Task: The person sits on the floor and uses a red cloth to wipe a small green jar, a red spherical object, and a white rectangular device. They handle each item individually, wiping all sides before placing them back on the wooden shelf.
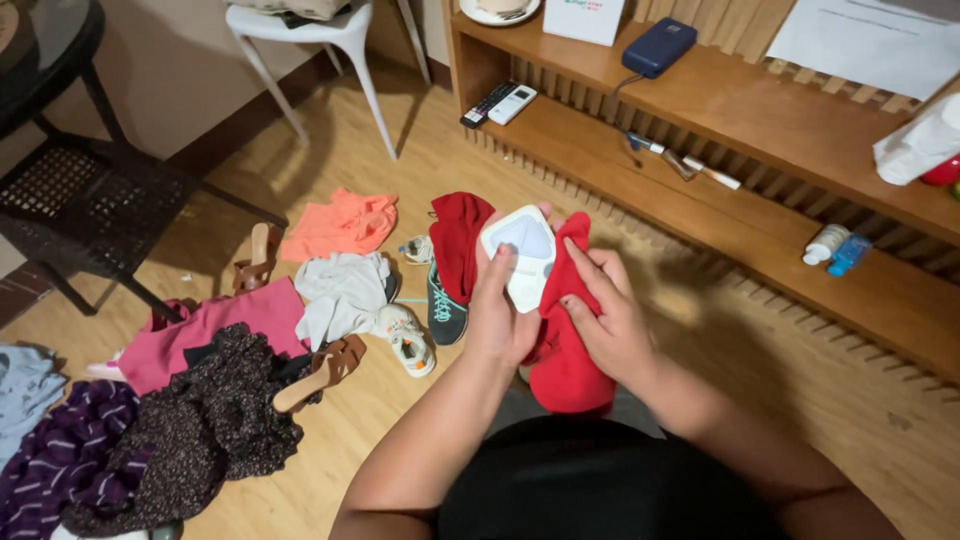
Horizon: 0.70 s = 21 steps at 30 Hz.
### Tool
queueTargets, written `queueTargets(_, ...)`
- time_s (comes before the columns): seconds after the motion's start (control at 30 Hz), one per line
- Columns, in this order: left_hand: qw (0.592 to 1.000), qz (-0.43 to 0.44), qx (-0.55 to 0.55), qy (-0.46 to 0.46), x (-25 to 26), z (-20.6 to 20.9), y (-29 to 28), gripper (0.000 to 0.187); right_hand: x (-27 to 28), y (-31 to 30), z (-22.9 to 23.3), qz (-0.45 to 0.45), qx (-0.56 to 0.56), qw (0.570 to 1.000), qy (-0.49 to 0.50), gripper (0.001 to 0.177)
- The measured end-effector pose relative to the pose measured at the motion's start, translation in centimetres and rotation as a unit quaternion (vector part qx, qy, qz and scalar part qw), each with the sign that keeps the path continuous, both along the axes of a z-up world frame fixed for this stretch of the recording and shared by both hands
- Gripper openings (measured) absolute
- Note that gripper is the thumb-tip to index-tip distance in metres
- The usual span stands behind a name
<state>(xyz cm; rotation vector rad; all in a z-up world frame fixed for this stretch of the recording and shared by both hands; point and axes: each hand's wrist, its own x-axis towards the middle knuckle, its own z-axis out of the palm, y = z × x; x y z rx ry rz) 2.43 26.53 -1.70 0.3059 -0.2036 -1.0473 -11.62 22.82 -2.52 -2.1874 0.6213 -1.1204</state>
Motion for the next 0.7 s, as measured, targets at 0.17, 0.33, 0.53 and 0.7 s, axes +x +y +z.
queueTargets(0.17, 0.998, -0.034, -0.038, -0.027, 1.9, -0.4, 0.7, 0.051, 0.3, 0.1, -1.1, -0.034, -0.09, 0.989, 0.115, 0.062)
queueTargets(0.33, 0.997, -0.017, -0.047, -0.054, 3.3, -3.0, -0.2, 0.055, 1.2, 0.3, 0.0, -0.091, -0.194, 0.945, 0.246, 0.062)
queueTargets(0.53, 0.995, -0.027, -0.014, -0.093, 3.9, -0.9, 0.1, 0.062, 2.0, 1.7, 1.8, -0.044, -0.178, 0.943, 0.277, 0.063)
queueTargets(0.7, 0.995, 0.007, 0.039, -0.088, 6.5, -2.4, -1.0, 0.073, 0.5, -1.3, -1.6, -0.02, -0.092, 0.974, 0.206, 0.052)
